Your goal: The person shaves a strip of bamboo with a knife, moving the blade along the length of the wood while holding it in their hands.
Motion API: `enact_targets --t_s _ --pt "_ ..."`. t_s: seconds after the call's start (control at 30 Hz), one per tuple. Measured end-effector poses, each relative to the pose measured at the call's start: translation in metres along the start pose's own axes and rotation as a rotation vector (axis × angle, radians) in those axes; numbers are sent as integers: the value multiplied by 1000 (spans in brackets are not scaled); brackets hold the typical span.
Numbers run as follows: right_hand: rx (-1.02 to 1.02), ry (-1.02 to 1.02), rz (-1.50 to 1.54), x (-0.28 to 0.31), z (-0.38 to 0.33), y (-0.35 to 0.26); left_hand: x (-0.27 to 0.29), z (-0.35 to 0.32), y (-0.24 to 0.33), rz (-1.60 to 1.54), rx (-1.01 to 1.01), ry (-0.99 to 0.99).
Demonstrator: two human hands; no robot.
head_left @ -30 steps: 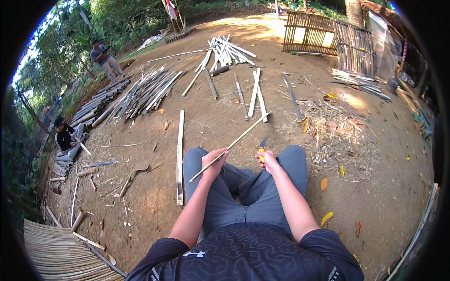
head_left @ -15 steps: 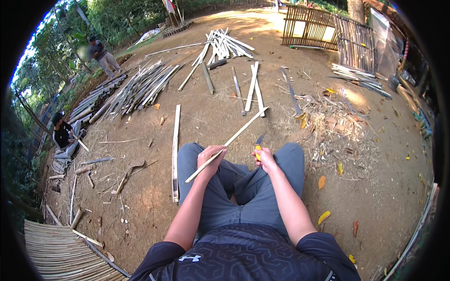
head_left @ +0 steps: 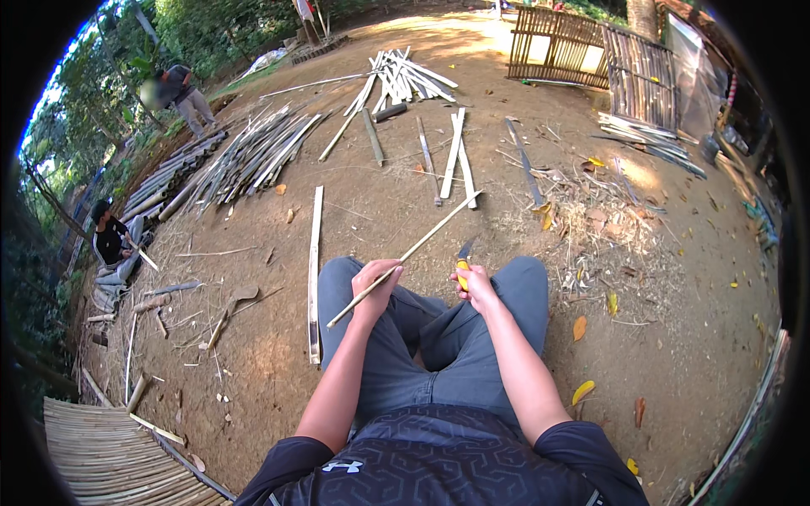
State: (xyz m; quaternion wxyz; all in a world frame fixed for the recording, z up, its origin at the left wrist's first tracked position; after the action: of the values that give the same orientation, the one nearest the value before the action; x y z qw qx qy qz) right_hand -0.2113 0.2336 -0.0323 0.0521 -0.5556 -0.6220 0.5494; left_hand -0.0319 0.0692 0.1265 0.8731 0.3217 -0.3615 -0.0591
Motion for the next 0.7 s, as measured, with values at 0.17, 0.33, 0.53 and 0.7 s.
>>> enact_targets --t_s 0.17,0.33,0.53,0.7 --pt "31 -8 10 -7 5 2 -1 -1 -34 15 66 -28" --pt "29 1 -16 -4 8 6 -3 -4 -55 -50 94 -34" --pt "66 61 -115 9 15 12 -5 -6 -79 -45 213 7" --pt "73 76 -121 5 15 12 -7 -10 -100 -187 337 -11"
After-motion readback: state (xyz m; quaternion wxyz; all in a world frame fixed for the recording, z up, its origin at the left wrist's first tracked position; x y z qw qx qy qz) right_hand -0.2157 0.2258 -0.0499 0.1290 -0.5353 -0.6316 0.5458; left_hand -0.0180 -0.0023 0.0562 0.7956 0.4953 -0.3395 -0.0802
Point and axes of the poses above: each hand's wrist, its own z-axis towards the middle knuckle, its own x-axis out of the back of the hand, y = z × x, the point moved 7 cm from there along z, towards the middle knuckle, and after that the axes turned 15 degrees about z, right-handed, at the moved point
